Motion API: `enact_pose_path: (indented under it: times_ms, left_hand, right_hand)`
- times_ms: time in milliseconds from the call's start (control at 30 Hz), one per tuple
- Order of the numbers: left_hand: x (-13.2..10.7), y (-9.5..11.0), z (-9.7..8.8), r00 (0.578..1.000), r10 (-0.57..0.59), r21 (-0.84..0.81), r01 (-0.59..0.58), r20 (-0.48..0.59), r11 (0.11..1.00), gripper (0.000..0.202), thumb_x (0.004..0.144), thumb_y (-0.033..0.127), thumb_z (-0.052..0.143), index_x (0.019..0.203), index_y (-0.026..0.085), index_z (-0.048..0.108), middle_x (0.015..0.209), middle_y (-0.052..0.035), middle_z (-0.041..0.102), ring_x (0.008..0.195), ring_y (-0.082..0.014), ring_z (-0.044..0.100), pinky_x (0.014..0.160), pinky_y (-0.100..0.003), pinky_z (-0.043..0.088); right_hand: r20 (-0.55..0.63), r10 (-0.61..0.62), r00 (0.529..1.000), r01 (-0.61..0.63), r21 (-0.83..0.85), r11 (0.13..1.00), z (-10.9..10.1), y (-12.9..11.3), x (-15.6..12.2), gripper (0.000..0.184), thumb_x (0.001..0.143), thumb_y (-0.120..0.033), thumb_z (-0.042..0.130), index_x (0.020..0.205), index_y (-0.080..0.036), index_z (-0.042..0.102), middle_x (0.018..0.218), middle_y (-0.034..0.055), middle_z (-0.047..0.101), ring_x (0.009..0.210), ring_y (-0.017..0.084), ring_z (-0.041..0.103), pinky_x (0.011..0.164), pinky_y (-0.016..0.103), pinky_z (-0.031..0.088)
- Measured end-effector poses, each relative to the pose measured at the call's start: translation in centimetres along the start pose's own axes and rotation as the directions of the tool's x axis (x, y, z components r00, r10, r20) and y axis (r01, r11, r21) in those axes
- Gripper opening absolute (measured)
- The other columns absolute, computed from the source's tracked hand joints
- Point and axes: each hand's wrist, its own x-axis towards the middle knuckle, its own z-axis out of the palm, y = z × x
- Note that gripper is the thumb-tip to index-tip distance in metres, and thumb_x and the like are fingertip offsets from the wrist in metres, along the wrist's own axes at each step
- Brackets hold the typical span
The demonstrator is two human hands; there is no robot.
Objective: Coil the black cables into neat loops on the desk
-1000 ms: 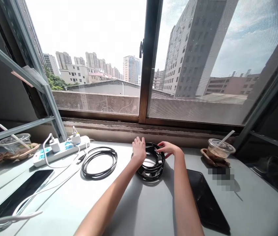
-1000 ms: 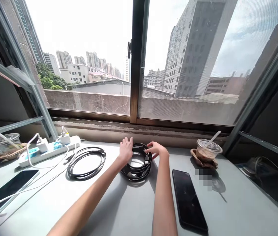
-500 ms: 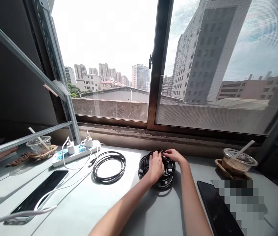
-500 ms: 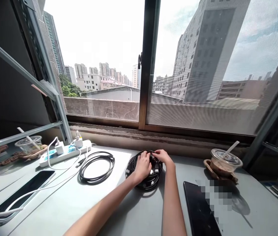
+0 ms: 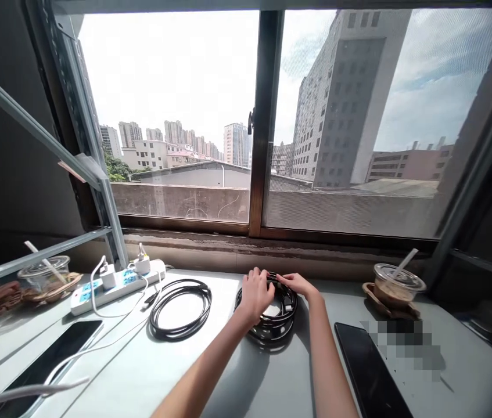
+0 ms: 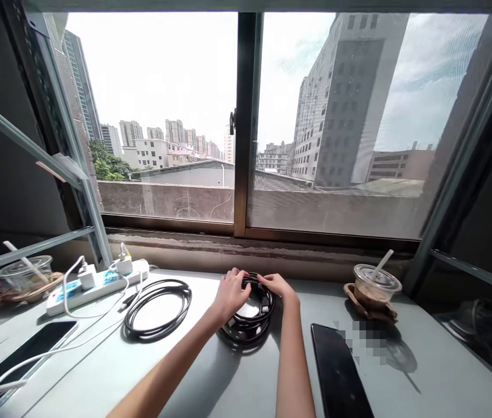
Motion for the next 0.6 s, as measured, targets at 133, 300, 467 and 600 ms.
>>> enact_pose_path:
  times_ms: [133, 300, 467, 600]
  left_hand:
    - [-2.7, -1.6, -1.4, 0.994, -0.003, -0.053, -0.003, -0.113, 0.999, 0.029, 0.087, 0.024, 0.037, 0.110, 0.017, 0.053, 0.115, -0.0103, 0.055, 0.113, -0.0226, 0.048, 0.096, -0.039, 0.036]
    - [-8.9, -5.5, -0.8, 0.980, -0.019, -0.168, -0.014, -0.197, 0.986, 0.026, 0.086, 0.025, 0.038, 0.107, 0.021, 0.053, 0.124, -0.0116, 0.052, 0.119, -0.0259, 0.045, 0.098, -0.047, 0.036]
    - [-13.9, -8.8, -1.9, 0.963, -0.181, -0.159, 0.150, -0.198, 0.976, 0.022, 0.084, 0.022, 0.037, 0.091, 0.021, 0.059, 0.113, -0.0090, 0.058, 0.112, -0.0250, 0.050, 0.095, -0.045, 0.039]
    - [-14.8, -9.5, -3.4, 0.918, -0.294, -0.185, 0.251, -0.267, 0.950, 0.023, 0.083, 0.022, 0.036, 0.081, 0.020, 0.059, 0.099, -0.0074, 0.060, 0.100, -0.0220, 0.054, 0.089, -0.039, 0.043]
  right_hand:
    - [-0.058, -0.023, 0.998, 0.024, 0.016, 1.000, 0.2, -0.5, -0.5, 0.044, 0.081, -0.051, 0.055, 0.097, -0.013, 0.067, 0.078, 0.0038, 0.063, 0.067, 0.012, 0.056, 0.058, 0.019, 0.042]
    - [-0.247, -0.041, 0.968, 0.039, -0.016, 0.999, -0.7, -1.8, -0.8, 0.051, 0.082, -0.045, 0.054, 0.119, -0.010, 0.055, 0.105, 0.0125, 0.062, 0.095, 0.019, 0.060, 0.084, 0.026, 0.046]
    - [-0.452, -0.201, 0.869, 0.199, -0.053, 0.979, -2.1, -5.6, -1.9, 0.050, 0.079, -0.035, 0.055, 0.122, -0.010, 0.051, 0.112, 0.0146, 0.057, 0.105, 0.023, 0.055, 0.096, 0.034, 0.040]
    - [-0.501, -0.371, 0.782, 0.412, -0.032, 0.911, -2.0, -9.6, -4.6, 0.043, 0.082, -0.038, 0.051, 0.118, -0.016, 0.054, 0.111, 0.0096, 0.060, 0.101, 0.017, 0.058, 0.091, 0.028, 0.045]
